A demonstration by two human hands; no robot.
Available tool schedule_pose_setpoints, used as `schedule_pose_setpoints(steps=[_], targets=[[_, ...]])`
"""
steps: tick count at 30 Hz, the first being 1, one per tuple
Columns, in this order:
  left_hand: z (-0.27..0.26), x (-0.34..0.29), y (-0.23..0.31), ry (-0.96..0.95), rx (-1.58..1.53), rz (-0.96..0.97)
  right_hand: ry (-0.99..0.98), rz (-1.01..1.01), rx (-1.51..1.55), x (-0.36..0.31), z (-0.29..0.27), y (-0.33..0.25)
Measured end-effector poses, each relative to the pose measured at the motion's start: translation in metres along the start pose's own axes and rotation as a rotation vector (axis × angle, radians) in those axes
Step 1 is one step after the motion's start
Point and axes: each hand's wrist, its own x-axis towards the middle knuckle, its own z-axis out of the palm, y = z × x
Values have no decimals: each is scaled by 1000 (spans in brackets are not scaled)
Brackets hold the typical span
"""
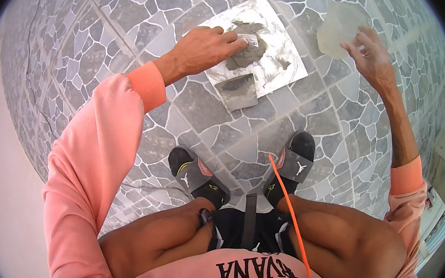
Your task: The person mixes grout with a small trowel on a handheld board and applies it to the gaps between floor tiles on a rooftop.
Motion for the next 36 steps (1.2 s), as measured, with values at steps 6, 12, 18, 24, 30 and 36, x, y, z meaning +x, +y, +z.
schedule_pose_setpoints(steps=[6, 12, 18, 24, 30, 36], targets=[[10, 0, 11, -66, 31, 192, 24, 12, -34, -5, 8, 19], [15, 10, 9, 23, 65, 166, -16, 81, -59, 0, 8, 20], [7, 3, 3, 29, -58, 116, -52, 76, -65, -4, 3, 18], [9, 14, -21, 151, -241, -286, 39, 102, -41, -5, 8, 30], [31, 1, -7, 198, -399, -222, 110, 47, -139, -14, 9, 60], [10, 3, -29, 123, -535, -399, 32, 201, -164, -28, -4, 72]])
